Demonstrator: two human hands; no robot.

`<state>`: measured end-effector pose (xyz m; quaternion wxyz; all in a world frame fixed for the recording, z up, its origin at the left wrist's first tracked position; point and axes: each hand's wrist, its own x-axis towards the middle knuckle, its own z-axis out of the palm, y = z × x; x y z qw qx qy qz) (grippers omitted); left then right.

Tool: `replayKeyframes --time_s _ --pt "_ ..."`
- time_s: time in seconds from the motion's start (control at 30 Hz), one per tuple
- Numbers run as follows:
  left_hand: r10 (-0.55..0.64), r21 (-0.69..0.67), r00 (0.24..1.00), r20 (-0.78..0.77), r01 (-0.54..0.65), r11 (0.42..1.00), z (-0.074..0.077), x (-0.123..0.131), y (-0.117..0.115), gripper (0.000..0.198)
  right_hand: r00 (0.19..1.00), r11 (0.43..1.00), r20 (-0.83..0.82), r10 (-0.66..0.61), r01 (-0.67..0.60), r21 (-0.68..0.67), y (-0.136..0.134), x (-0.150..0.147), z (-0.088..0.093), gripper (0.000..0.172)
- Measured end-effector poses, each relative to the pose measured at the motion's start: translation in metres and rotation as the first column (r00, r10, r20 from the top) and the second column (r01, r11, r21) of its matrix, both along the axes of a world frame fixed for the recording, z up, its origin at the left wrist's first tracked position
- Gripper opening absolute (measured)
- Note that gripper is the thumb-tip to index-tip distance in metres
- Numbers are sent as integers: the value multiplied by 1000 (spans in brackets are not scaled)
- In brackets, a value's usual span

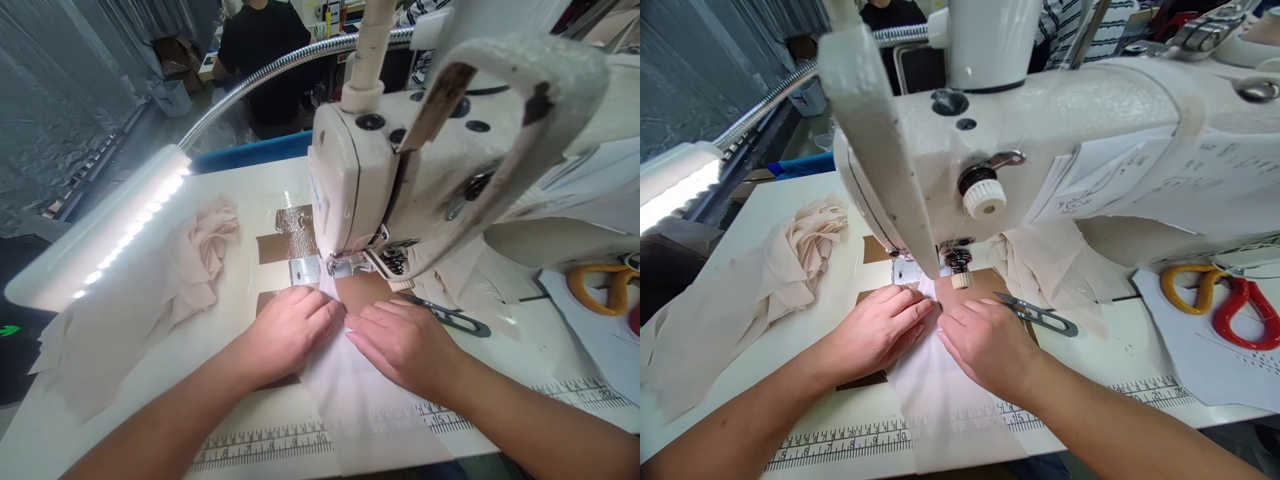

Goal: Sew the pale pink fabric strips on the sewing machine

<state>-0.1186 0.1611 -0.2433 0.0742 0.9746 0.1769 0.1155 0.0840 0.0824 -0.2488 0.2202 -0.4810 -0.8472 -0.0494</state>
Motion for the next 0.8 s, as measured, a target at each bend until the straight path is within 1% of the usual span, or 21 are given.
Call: replayKeyframes --time_s 0.13,0.27,0.37,0.47,0.6,0.73,0.8 --pt "18 13 1000 -11 -18 1000 0 0 1 22 1000 1000 5 -4 4 2 0 0 -1 24" --pt "-19 3 1000 -5 19 1000 -1 -1 3 20 1000 1000 0 -2 2 7 0 0 -2 24" --pt "-31 18 999 -31 32 999 0 -1 4 19 1000 1000 1 0 0 15 0 0 -3 24" --pt "-25 27 999 -48 26 999 2 0 4 22 1000 1000 6 -2 2 8 1 0 -3 24" --pt "-6 22 999 -41 7 1000 3 1 4 32 1000 1000 6 -4 4 4 1 0 -3 23" --pt "12 15 999 -31 -11 1000 3 0 4 32 1000 1000 -4 1 -1 12 0 0 -3 22" --pt "0 -2 1000 -22 0 1000 4 1 4 32 1000 1000 -7 1 -1 5 0 1 -4 21"
